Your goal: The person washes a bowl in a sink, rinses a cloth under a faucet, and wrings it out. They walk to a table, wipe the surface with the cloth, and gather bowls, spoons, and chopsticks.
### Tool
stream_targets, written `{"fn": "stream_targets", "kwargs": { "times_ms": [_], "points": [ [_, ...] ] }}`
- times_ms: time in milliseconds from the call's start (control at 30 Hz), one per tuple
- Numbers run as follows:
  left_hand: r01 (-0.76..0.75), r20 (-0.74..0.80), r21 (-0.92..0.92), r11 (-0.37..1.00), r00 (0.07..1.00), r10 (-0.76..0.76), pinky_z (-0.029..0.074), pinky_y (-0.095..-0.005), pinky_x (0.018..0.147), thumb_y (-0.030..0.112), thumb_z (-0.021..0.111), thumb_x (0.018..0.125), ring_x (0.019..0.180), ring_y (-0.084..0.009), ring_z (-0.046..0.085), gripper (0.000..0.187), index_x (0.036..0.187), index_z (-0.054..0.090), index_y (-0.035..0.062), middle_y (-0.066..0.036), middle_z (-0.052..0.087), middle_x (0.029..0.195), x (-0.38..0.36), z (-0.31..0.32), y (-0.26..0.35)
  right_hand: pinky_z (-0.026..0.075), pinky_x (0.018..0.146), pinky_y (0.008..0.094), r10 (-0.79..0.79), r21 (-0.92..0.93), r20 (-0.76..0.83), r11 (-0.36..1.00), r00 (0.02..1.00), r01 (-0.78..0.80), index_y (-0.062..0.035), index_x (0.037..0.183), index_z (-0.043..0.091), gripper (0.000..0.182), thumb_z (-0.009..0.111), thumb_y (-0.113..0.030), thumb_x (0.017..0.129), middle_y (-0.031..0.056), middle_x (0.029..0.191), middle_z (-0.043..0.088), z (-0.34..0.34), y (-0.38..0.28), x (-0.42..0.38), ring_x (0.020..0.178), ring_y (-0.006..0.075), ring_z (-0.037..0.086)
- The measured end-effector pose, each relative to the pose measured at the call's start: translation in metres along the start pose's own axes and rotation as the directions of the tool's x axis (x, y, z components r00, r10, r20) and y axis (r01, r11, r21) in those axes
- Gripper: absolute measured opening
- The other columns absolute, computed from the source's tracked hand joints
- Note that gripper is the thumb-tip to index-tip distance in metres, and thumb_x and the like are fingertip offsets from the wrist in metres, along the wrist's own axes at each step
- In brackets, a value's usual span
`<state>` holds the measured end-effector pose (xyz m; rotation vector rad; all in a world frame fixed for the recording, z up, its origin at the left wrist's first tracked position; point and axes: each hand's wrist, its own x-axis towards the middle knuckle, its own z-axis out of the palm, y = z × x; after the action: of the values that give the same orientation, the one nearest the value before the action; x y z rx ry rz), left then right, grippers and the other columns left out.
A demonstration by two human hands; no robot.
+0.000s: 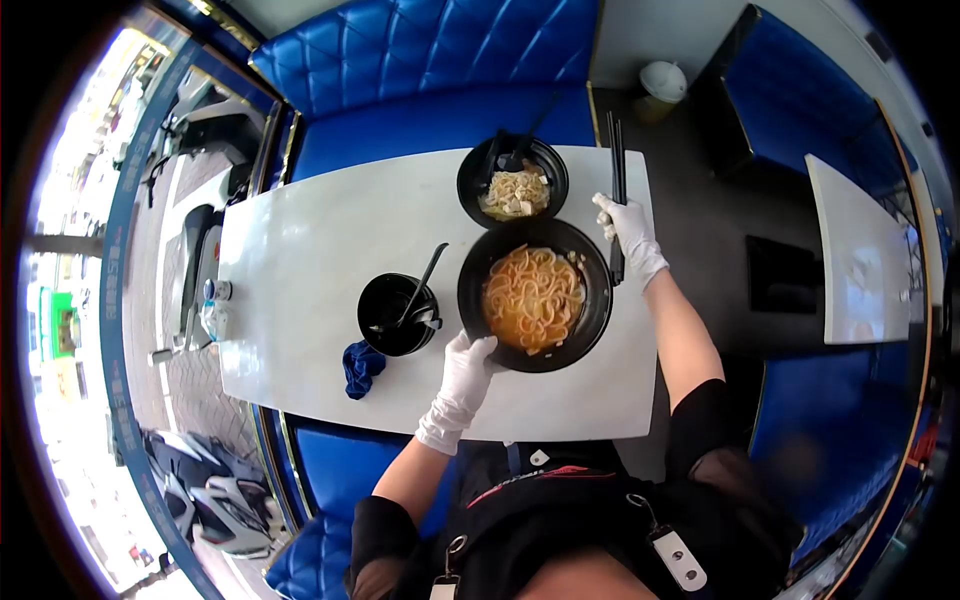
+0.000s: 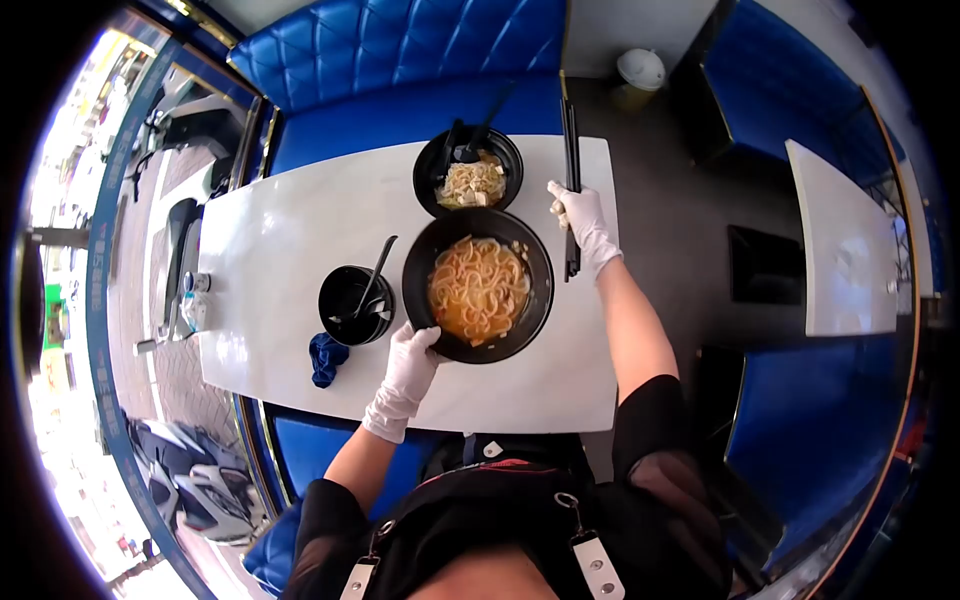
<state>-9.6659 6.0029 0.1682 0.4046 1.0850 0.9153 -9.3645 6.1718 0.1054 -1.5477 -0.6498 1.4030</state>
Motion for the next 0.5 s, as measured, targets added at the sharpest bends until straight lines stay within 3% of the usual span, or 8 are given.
{"fn": "stream_targets", "kwargs": {
  "times_ms": [100, 133, 167, 233, 267, 300, 367, 500],
  "points": [
    [-0.091, -0.033, -0.035, 0.995, 0.995, 0.089, 0.057, -0.045, 0.081, -0.001, 0.046, 0.086, 0.098, -0.0282, 0.063, 0.032, 0.118, 0.051, -0.0047, -0.016, 0.06, 0.112, 0.031, 0.023, 0.016, 0.033, 0.038, 0.0249, -0.043, -0.078, -0.026, 0.996, 0.999, 0.041, -0.0039, 0.07, 0.063, 0.038, 0.072, -0.039, 0.082, 0.0025, 0.055, 0.054, 0.018, 0.002, 0.025, 0.039, 0.0096, 0.045],
    [-0.137, -0.049, 0.053, 0.989, 0.989, 0.14, 0.057, -0.0443, 0.081, -0.002, 0.046, 0.086, 0.098, -0.0279, 0.063, 0.033, 0.118, 0.051, -0.005, -0.016, 0.06, 0.112, 0.042, 0.027, 0.023, 0.033, 0.038, 0.0259, -0.092, 0.009, 0.032, 0.996, 0.995, 0.092, -0.0038, 0.06, 0.06, 0.049, 0.072, -0.048, 0.08, 0.0019, 0.052, 0.053, 0.018, 0.034, 0.057, 0.039, 0.0109, 0.046],
    [-0.174, -0.06, 0.142, 0.974, 0.981, 0.184, 0.057, -0.0436, 0.081, -0.002, 0.045, 0.086, 0.097, -0.0277, 0.063, 0.033, 0.118, 0.051, -0.0052, -0.016, 0.06, 0.112, 0.051, 0.03, 0.03, 0.031, 0.036, 0.0278, -0.229, 0.054, -0.013, 0.972, 0.973, 0.229, -0.0045, 0.059, 0.057, 0.046, 0.071, -0.042, 0.081, 0.0005, 0.05, 0.05, 0.026, 0.047, 0.069, 0.036, 0.0117, 0.044],
    [-0.247, -0.079, 0.173, 0.953, 0.961, 0.263, 0.058, -0.0407, 0.079, -0.003, 0.044, 0.085, 0.095, -0.0267, 0.064, 0.032, 0.116, 0.051, -0.0062, -0.016, 0.06, 0.111, 0.059, 0.049, 0.058, 0.031, 0.037, 0.0291, -0.263, 0.195, -0.029, 0.945, 0.964, 0.263, -0.0039, 0.06, 0.056, 0.037, 0.067, -0.031, 0.082, -0.0007, 0.048, 0.048, 0.036, 0.061, 0.071, 0.036, 0.0117, 0.044],
    [-0.24, -0.099, 0.201, 0.95, 0.96, 0.264, 0.058, -0.0401, 0.078, -0.003, 0.044, 0.085, 0.093, -0.0267, 0.065, 0.031, 0.115, 0.052, -0.0065, -0.016, 0.061, 0.108, 0.065, 0.052, 0.07, 0.033, 0.039, 0.0292, -0.186, 0.054, 0.096, 0.982, 0.978, 0.182, -0.0017, 0.064, 0.059, 0.028, 0.064, -0.023, 0.081, -0.0001, 0.048, 0.048, 0.034, 0.018, 0.024, 0.039, 0.0113, 0.045],
    [-0.232, -0.117, 0.229, 0.945, 0.958, 0.264, 0.058, -0.0394, 0.077, -0.003, 0.045, 0.085, 0.091, -0.0267, 0.065, 0.03, 0.114, 0.052, -0.0068, -0.016, 0.062, 0.106, 0.071, 0.053, 0.084, 0.035, 0.04, 0.0295, -0.221, -0.15, 0.079, 0.961, 0.972, 0.231, -0.0008, 0.065, 0.06, 0.028, 0.064, -0.023, 0.081, 0.0012, 0.048, 0.049, 0.038, 0.02, 0.037, 0.04, 0.0117, 0.046],
    [-0.26, -0.122, 0.249, 0.933, 0.947, 0.297, 0.059, -0.0392, 0.075, -0.002, 0.046, 0.084, 0.087, -0.0274, 0.066, 0.027, 0.109, 0.053, -0.0085, -0.017, 0.063, 0.1, 0.077, 0.06, 0.113, 0.034, 0.039, 0.0296, -0.067, -0.131, 0.093, 0.988, 0.993, 0.079, -0.0022, 0.065, 0.059, 0.027, 0.063, -0.023, 0.081, 0.0028, 0.048, 0.05, 0.044, 0.005, 0.028, 0.039, 0.0124, 0.046],
    [-0.221, -0.122, 0.416, 0.882, 0.947, 0.296, 0.06, -0.0357, 0.07, 0.0, 0.047, 0.084, 0.08, -0.0246, 0.067, 0.028, 0.109, 0.055, -0.0076, -0.015, 0.065, 0.096, 0.091, 0.052, 0.157, 0.035, 0.04, 0.0296, -0.058, -0.177, 0.046, 0.982, 0.997, 0.065, -0.0024, 0.073, 0.06, 0.023, 0.063, -0.024, 0.082, 0.004, 0.053, 0.054, 0.047, 0.015, 0.028, 0.04, 0.0131, 0.048]
  ]
}}
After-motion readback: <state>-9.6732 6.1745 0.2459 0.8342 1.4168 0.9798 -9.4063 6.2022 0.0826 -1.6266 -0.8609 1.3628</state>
